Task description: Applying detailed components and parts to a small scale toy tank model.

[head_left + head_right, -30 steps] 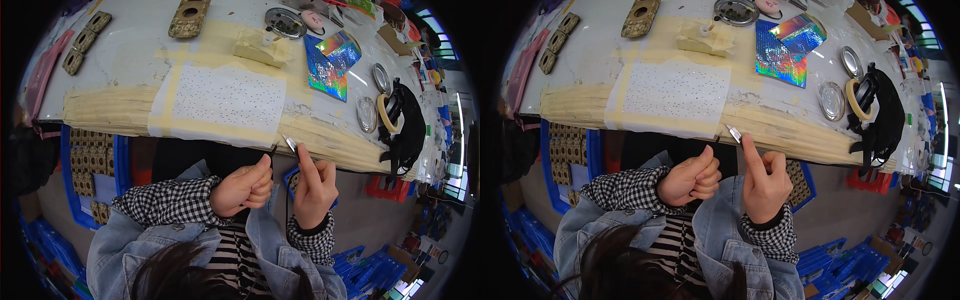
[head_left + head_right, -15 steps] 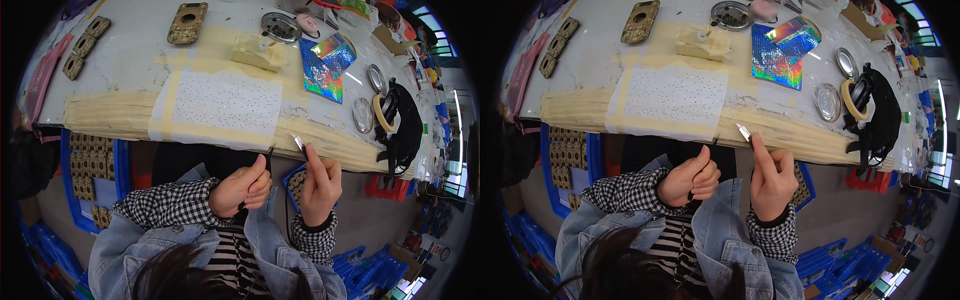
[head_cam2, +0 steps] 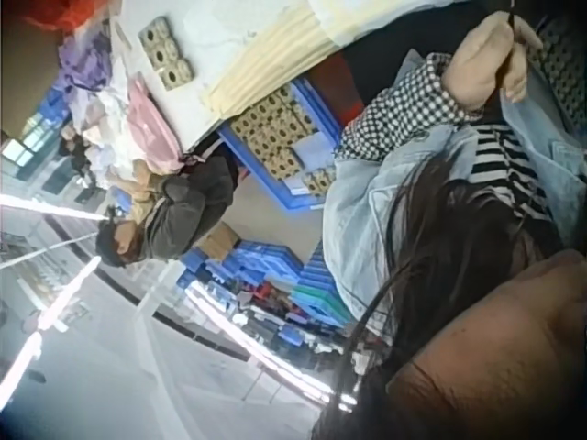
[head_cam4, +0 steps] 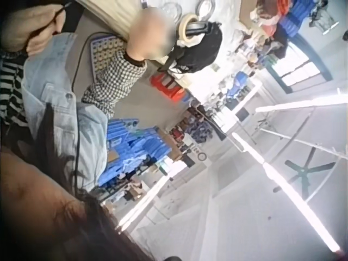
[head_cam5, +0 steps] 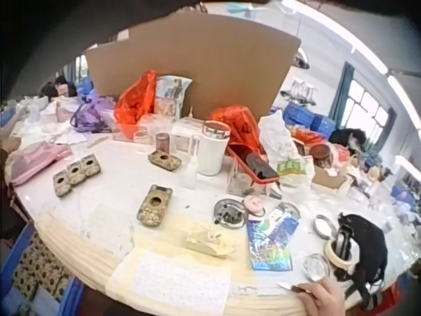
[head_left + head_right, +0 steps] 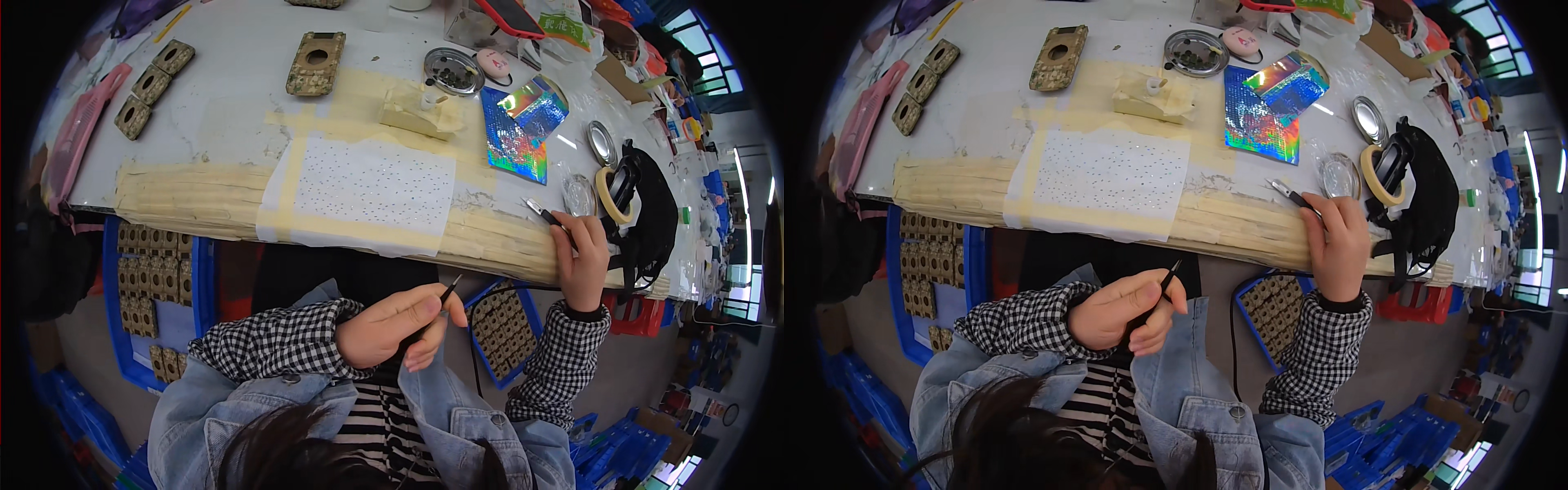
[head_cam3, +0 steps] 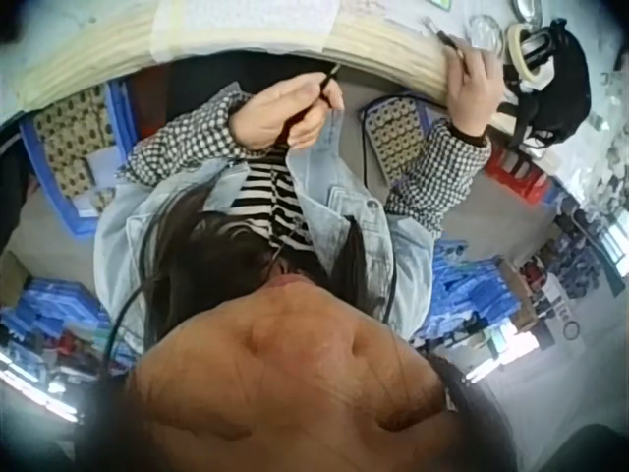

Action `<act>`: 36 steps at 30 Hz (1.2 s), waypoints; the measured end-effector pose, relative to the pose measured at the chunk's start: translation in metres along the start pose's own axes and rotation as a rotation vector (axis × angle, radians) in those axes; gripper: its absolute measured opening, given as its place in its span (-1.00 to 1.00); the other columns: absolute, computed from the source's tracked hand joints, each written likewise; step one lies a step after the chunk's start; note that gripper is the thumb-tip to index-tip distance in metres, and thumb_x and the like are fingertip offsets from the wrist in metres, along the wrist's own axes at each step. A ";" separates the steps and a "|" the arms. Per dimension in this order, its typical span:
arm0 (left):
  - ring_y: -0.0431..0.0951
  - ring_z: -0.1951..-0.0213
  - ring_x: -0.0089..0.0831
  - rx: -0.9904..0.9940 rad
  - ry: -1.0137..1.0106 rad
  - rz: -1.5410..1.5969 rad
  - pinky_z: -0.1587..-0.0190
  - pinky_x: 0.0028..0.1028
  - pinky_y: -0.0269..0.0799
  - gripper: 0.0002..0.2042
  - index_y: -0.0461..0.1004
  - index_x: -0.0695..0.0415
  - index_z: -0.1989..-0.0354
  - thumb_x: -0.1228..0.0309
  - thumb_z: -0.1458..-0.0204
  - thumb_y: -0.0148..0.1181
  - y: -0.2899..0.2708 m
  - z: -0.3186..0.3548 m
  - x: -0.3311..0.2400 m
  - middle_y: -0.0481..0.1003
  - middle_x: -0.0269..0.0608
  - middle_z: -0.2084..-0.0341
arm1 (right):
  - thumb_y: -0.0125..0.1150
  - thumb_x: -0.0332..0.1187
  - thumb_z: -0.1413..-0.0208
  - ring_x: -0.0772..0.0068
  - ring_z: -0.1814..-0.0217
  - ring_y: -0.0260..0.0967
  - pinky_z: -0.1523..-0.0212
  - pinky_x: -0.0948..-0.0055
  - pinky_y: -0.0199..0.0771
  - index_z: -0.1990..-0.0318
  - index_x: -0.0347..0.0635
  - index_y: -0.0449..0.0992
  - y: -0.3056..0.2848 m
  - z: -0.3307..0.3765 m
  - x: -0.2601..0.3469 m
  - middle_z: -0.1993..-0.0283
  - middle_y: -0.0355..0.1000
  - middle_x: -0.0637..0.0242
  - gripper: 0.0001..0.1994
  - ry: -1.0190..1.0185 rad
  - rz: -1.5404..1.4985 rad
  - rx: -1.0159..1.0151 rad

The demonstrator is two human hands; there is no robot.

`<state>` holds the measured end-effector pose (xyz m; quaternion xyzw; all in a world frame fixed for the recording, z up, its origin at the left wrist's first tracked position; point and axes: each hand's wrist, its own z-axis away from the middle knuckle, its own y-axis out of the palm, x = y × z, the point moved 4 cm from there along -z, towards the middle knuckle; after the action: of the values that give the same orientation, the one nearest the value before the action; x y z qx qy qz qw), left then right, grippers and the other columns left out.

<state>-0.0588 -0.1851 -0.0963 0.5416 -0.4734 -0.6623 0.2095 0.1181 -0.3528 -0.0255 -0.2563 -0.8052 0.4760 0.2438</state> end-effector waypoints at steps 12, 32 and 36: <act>0.23 0.38 -0.64 -0.136 0.076 -0.013 0.37 -0.62 0.12 -0.74 0.16 0.00 0.19 0.11 -0.27 -0.39 0.023 -0.003 -0.036 0.23 -0.30 0.33 | 0.11 -0.15 -0.11 0.60 0.54 0.20 0.46 0.58 0.21 0.20 0.16 0.47 -0.005 0.022 0.143 0.39 0.29 0.48 -0.86 -0.731 0.042 -0.322; 0.40 0.28 -0.57 -0.181 0.315 -0.076 0.09 -0.58 0.30 -0.57 0.33 0.24 0.35 0.18 -0.29 -0.43 0.014 0.004 -0.035 0.48 0.02 0.15 | -0.15 0.03 -0.21 0.49 0.49 0.30 0.39 0.52 0.37 0.28 -0.17 0.56 -0.004 0.031 0.158 0.49 0.40 0.37 -0.53 -0.700 -0.198 -0.222; 0.45 0.04 -0.14 -0.207 0.368 -0.172 -0.09 -0.22 0.29 -0.53 0.30 0.20 0.45 0.16 -0.28 -0.51 0.010 0.013 -0.046 0.49 0.17 0.25 | -0.23 0.07 -0.22 0.45 0.49 0.34 0.42 0.50 0.44 0.27 -0.22 0.55 -0.005 0.035 0.163 0.47 0.40 0.33 -0.46 -0.737 -0.237 -0.169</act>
<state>-0.0576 -0.1481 -0.0647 0.6671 -0.3088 -0.6130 0.2895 -0.0273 -0.2723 -0.0121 0.0073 -0.8990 0.4368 -0.0304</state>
